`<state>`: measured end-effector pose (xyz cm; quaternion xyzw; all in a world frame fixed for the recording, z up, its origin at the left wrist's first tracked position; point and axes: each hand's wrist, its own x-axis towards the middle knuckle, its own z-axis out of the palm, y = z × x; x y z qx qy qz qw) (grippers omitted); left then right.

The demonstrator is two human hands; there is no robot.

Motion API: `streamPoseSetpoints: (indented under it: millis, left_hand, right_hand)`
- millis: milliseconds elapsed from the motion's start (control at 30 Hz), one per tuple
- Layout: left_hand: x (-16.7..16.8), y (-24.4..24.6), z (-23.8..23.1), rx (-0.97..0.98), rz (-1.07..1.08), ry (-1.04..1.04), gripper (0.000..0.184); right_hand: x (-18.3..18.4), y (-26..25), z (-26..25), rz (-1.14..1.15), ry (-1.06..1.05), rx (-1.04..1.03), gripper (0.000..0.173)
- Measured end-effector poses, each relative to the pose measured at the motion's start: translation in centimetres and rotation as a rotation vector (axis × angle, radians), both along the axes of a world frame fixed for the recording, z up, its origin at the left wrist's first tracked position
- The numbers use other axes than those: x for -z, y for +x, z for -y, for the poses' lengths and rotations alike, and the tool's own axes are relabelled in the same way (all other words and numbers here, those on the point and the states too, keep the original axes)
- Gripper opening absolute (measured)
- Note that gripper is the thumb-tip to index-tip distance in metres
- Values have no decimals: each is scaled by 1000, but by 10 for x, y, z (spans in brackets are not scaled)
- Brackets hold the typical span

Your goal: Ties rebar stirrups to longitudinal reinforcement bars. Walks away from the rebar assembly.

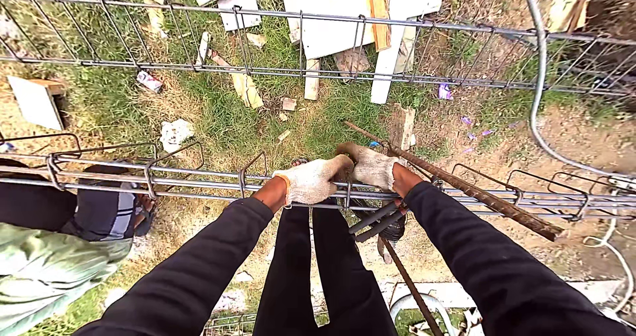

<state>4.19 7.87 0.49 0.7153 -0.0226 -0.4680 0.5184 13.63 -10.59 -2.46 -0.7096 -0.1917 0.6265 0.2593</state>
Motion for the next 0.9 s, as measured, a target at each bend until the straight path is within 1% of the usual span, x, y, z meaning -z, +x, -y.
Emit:
streamPoseSetpoints:
  millis: [67,133,200,267,333,367,400,433,500,633,767,833,900]
  left_hand:
    - [3,-2,1,-6,-1,20,47]
    - [3,-1,0,-18,-20,12,46]
    - [5,-2,0,-60,-51,-33,41]
    - [6,-1,2,-108,-108,-67,34]
    - [6,-1,4,-146,-147,-88,33]
    - [7,-2,5,-157,-156,-94,32]
    - [9,-2,6,-173,-165,-96,31]
    - [9,-3,6,-191,-175,-114,31]
    - [10,-4,6,-215,-198,-141,33]
    - [13,-5,6,-261,-240,-195,29]
    - [15,-3,11,-270,-211,-177,26]
    - [13,-1,15,-273,-187,-145,25]
    - [13,-1,17,-280,-181,-139,24]
  right_hand:
    - [3,-1,-1,-39,26,5,55]
    - [4,-2,0,-71,71,21,50]
    - [3,-3,1,-50,63,-22,45]
    - [-4,0,-3,65,-42,-184,35]
    - [-19,4,-9,141,-198,-335,28]
    - [-23,5,-10,173,-263,-390,22]
    - [-27,6,-11,177,-316,-428,19]
    - [-28,8,-11,163,-339,-449,21]
    - [-24,9,-8,100,-301,-456,20]
    - [-10,3,-3,11,-184,-367,14]
    - [-11,5,-3,-59,-164,-295,11]
    - [-6,4,3,-57,-111,-254,10]
    - [10,-3,9,-28,-83,-230,12]
